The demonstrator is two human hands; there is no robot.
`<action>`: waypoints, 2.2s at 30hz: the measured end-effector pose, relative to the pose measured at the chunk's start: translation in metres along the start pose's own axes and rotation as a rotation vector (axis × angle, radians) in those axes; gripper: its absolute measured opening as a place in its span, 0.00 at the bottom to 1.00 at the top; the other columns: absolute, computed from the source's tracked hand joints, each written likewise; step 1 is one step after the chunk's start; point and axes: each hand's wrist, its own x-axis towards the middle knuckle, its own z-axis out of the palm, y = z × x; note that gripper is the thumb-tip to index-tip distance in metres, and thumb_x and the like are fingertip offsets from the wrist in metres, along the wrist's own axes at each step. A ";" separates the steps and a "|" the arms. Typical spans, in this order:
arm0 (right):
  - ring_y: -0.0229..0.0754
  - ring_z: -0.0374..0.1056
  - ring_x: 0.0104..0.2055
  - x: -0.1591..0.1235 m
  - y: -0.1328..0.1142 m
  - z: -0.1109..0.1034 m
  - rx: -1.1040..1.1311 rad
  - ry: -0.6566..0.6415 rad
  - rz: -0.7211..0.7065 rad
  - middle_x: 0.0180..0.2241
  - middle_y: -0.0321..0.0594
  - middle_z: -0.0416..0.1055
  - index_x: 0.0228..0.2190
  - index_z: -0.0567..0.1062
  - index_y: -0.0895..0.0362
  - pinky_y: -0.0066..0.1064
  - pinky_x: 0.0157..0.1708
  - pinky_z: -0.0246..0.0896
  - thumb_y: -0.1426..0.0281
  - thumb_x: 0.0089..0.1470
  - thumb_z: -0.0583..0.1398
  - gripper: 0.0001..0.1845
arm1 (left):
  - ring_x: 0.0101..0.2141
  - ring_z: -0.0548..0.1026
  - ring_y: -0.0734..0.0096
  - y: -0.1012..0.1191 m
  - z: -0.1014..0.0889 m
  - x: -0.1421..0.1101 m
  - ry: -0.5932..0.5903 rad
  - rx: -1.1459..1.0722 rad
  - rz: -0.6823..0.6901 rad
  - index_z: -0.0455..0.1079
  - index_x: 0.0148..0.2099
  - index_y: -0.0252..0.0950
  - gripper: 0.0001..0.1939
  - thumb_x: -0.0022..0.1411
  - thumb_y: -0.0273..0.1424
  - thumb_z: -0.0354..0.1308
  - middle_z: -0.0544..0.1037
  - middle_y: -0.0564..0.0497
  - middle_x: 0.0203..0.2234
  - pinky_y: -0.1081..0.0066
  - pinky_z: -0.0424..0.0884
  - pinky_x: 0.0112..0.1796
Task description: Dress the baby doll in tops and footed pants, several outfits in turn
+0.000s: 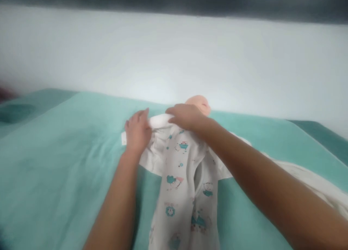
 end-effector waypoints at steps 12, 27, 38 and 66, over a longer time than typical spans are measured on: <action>0.49 0.70 0.55 -0.043 0.011 0.016 0.408 0.302 0.165 0.52 0.36 0.76 0.48 0.79 0.49 0.43 0.54 0.62 0.63 0.63 0.53 0.18 | 0.56 0.69 0.50 -0.005 0.003 0.005 -0.070 0.037 -0.175 0.70 0.59 0.47 0.24 0.64 0.25 0.48 0.75 0.47 0.56 0.44 0.57 0.59; 0.52 0.69 0.54 -0.101 0.091 0.089 0.316 0.627 0.513 0.53 0.43 0.75 0.50 0.76 0.53 0.43 0.53 0.62 0.72 0.55 0.51 0.23 | 0.67 0.56 0.51 0.023 0.003 -0.021 0.024 -0.032 -0.142 0.61 0.66 0.36 0.30 0.62 0.23 0.44 0.65 0.41 0.65 0.37 0.48 0.65; 0.55 0.69 0.52 -0.100 0.095 0.091 0.298 0.594 0.509 0.51 0.50 0.75 0.51 0.73 0.56 0.44 0.50 0.60 0.67 0.60 0.51 0.21 | 0.55 0.70 0.55 0.184 0.001 0.000 -0.473 0.228 0.640 0.75 0.51 0.36 0.16 0.68 0.31 0.49 0.77 0.41 0.51 0.56 0.64 0.57; 0.43 0.73 0.35 -0.095 0.124 0.096 1.327 1.081 0.683 0.30 0.40 0.77 0.27 0.77 0.56 0.31 0.30 0.67 0.76 0.30 0.55 0.17 | 0.45 0.77 0.52 0.156 -0.034 0.049 -0.455 0.353 0.406 0.72 0.49 0.34 0.17 0.57 0.30 0.55 0.80 0.42 0.44 0.57 0.69 0.45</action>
